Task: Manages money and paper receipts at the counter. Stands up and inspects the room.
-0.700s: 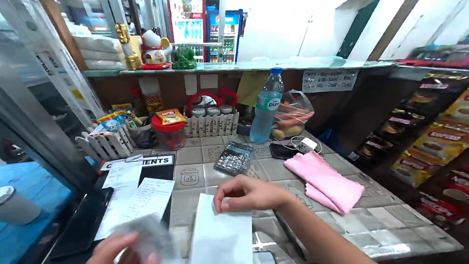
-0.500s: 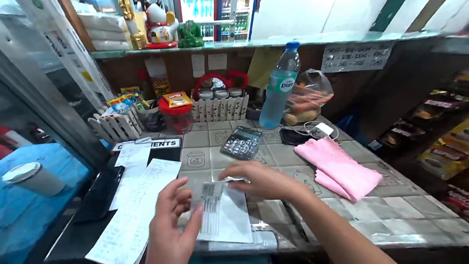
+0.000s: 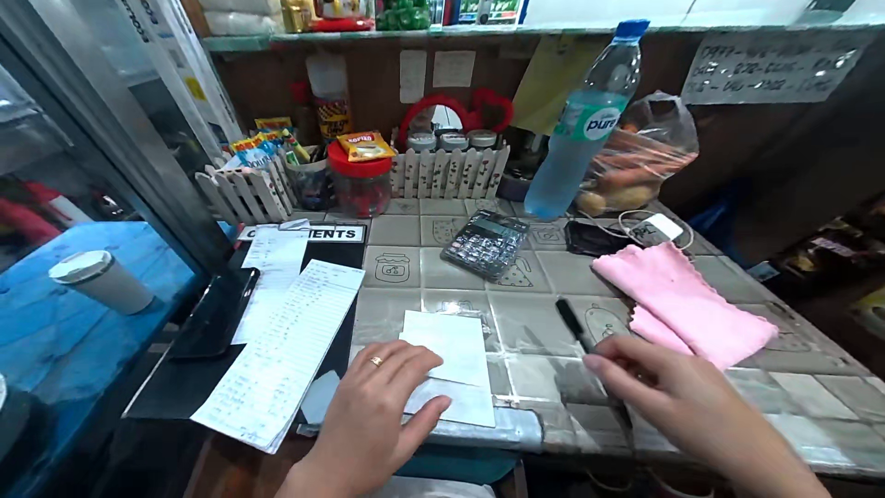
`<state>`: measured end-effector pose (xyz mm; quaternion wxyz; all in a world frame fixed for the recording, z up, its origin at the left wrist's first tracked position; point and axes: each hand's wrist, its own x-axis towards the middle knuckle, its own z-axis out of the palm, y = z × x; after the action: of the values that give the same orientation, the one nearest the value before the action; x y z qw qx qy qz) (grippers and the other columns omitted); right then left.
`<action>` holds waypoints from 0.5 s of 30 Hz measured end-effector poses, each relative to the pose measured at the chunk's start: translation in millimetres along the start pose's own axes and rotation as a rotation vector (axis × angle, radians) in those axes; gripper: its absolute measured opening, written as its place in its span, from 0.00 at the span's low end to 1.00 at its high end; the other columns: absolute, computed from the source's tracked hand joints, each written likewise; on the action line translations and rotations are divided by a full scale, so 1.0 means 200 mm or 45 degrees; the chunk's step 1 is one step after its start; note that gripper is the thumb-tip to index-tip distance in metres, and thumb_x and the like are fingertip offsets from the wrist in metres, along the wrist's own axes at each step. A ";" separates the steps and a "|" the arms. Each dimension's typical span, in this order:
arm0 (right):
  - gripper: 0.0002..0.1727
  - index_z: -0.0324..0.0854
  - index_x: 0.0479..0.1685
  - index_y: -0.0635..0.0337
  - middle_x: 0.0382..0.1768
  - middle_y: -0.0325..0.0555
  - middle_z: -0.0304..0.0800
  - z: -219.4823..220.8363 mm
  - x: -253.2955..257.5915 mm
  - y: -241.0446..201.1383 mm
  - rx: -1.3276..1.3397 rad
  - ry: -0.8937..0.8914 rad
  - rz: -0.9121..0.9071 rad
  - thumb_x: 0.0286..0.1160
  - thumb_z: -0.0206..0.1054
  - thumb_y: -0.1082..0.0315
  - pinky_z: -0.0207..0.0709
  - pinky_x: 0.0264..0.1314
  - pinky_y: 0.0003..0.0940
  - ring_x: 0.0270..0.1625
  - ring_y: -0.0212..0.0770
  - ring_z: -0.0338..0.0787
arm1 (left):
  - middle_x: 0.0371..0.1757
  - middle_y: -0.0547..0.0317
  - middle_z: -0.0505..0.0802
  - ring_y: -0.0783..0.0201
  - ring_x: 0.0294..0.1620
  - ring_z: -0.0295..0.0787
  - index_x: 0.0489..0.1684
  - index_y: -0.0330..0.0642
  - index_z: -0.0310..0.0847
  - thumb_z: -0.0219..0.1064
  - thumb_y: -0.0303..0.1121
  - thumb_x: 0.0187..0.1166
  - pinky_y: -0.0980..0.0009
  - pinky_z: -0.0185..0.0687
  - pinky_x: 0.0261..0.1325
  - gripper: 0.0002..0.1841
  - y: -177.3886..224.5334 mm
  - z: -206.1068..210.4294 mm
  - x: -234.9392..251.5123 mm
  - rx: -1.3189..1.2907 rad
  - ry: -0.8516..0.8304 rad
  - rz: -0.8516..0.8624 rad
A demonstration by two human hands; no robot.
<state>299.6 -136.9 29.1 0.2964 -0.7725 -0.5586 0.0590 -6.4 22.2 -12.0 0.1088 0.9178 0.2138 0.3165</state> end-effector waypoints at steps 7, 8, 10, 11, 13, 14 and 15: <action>0.11 0.82 0.45 0.37 0.24 0.31 0.84 0.05 0.06 -0.23 1.316 0.138 -0.176 0.75 0.73 0.46 0.77 0.15 0.21 0.16 0.26 0.80 | 0.73 0.64 0.88 0.58 0.78 0.79 0.70 0.59 0.86 0.53 0.61 0.87 0.56 0.76 0.78 0.27 0.04 -0.02 -0.10 0.051 -0.193 0.012; 0.11 0.81 0.45 0.39 0.27 0.34 0.86 0.09 0.07 -0.26 1.370 0.011 -0.257 0.75 0.72 0.47 0.81 0.18 0.24 0.19 0.29 0.84 | 0.72 0.63 0.88 0.58 0.77 0.80 0.71 0.60 0.85 0.53 0.61 0.87 0.55 0.75 0.78 0.27 0.06 -0.02 -0.11 0.049 -0.194 0.045; 0.14 0.84 0.47 0.42 0.33 0.39 0.91 0.18 0.10 -0.32 1.402 -0.207 -0.342 0.78 0.69 0.46 0.85 0.24 0.25 0.27 0.32 0.90 | 0.73 0.64 0.88 0.60 0.77 0.80 0.72 0.63 0.84 0.50 0.64 0.86 0.53 0.71 0.79 0.28 0.07 -0.01 -0.12 0.039 -0.178 0.076; 0.17 0.85 0.53 0.45 0.39 0.43 0.93 0.21 0.11 -0.35 1.381 -0.309 -0.355 0.79 0.66 0.45 0.86 0.27 0.25 0.31 0.34 0.92 | 0.75 0.65 0.87 0.60 0.79 0.78 0.74 0.64 0.83 0.49 0.66 0.85 0.51 0.69 0.81 0.30 0.07 -0.01 -0.12 0.034 -0.182 0.067; 0.22 0.86 0.60 0.48 0.46 0.46 0.93 0.28 0.14 -0.38 1.316 -0.419 -0.322 0.81 0.63 0.43 0.84 0.29 0.24 0.36 0.35 0.91 | 0.79 0.65 0.84 0.58 0.86 0.70 0.76 0.64 0.81 0.46 0.69 0.84 0.42 0.61 0.87 0.33 0.06 0.00 -0.12 0.042 -0.197 0.042; 0.22 0.86 0.56 0.48 0.43 0.45 0.92 0.31 0.15 -0.40 1.284 -0.411 -0.270 0.81 0.63 0.42 0.82 0.28 0.22 0.33 0.33 0.89 | 0.79 0.65 0.84 0.56 0.87 0.68 0.76 0.65 0.81 0.45 0.70 0.84 0.37 0.56 0.88 0.34 0.07 0.00 -0.12 0.053 -0.196 0.041; 0.22 0.87 0.50 0.47 0.37 0.42 0.90 0.34 0.16 -0.42 1.249 -0.386 -0.203 0.81 0.62 0.40 0.79 0.26 0.21 0.29 0.30 0.86 | 0.77 0.64 0.85 0.55 0.87 0.69 0.75 0.65 0.82 0.45 0.70 0.83 0.33 0.54 0.87 0.34 0.08 0.01 -0.12 0.072 -0.185 0.046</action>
<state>213.9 -65.7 25.0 0.5428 -0.4806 -0.5590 0.4024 -16.8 -3.4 -20.3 0.0925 0.9447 0.1977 0.2449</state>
